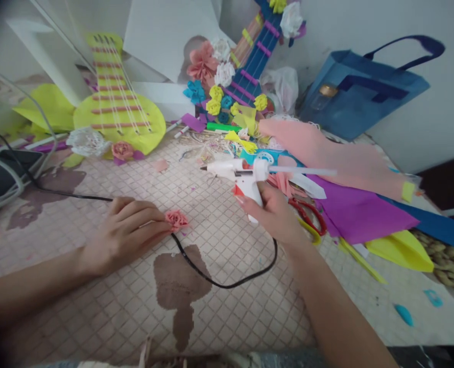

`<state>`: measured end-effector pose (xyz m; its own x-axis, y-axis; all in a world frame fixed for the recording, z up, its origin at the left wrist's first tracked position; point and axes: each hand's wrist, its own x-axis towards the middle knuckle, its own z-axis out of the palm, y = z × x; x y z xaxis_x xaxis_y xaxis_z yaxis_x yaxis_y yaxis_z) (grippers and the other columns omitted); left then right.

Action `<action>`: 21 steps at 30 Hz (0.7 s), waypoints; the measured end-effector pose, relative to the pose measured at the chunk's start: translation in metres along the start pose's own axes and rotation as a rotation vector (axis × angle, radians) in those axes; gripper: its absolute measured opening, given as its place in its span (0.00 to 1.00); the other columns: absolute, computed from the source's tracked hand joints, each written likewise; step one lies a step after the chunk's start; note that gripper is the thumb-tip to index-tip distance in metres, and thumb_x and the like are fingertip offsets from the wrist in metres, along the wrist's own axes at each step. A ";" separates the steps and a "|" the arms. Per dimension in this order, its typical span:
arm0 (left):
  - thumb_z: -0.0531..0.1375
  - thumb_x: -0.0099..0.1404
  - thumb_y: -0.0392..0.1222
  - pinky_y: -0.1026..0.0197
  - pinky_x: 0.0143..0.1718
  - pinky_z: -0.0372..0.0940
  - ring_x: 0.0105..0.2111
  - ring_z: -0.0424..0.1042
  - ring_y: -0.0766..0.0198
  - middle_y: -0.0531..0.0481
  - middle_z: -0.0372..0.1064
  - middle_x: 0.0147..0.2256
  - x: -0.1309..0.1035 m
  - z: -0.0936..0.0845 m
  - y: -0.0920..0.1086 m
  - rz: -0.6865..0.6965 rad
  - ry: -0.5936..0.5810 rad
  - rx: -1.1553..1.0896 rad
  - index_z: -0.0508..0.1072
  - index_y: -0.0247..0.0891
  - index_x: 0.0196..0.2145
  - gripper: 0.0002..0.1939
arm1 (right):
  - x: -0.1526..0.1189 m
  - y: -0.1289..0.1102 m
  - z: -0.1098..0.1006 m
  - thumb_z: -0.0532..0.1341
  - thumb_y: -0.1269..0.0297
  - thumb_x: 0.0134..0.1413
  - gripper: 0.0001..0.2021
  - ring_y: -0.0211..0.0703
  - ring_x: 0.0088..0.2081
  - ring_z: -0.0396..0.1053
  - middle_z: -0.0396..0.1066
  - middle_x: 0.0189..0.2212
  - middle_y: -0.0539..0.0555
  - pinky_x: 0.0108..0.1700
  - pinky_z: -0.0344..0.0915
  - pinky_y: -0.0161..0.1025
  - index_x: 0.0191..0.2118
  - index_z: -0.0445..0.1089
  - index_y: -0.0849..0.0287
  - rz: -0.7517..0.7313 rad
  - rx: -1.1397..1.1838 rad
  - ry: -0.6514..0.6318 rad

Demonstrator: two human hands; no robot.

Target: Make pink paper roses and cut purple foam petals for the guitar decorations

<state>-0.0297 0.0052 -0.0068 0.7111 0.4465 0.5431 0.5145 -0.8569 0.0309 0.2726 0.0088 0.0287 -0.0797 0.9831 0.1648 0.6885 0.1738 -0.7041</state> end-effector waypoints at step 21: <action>0.54 0.69 0.34 0.54 0.39 0.55 0.38 0.70 0.61 0.53 0.75 0.36 0.005 -0.005 0.002 0.059 0.043 0.018 0.72 0.40 0.37 0.07 | -0.054 -0.018 0.005 0.59 0.62 0.58 0.06 0.40 0.29 0.70 0.73 0.29 0.48 0.30 0.69 0.33 0.41 0.69 0.54 -0.218 -0.013 -0.334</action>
<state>-0.0280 0.0045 0.0003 0.7195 0.3839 0.5788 0.4812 -0.8764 -0.0169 0.2612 -0.0472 0.0287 -0.4536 0.8881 0.0745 0.6386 0.3822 -0.6679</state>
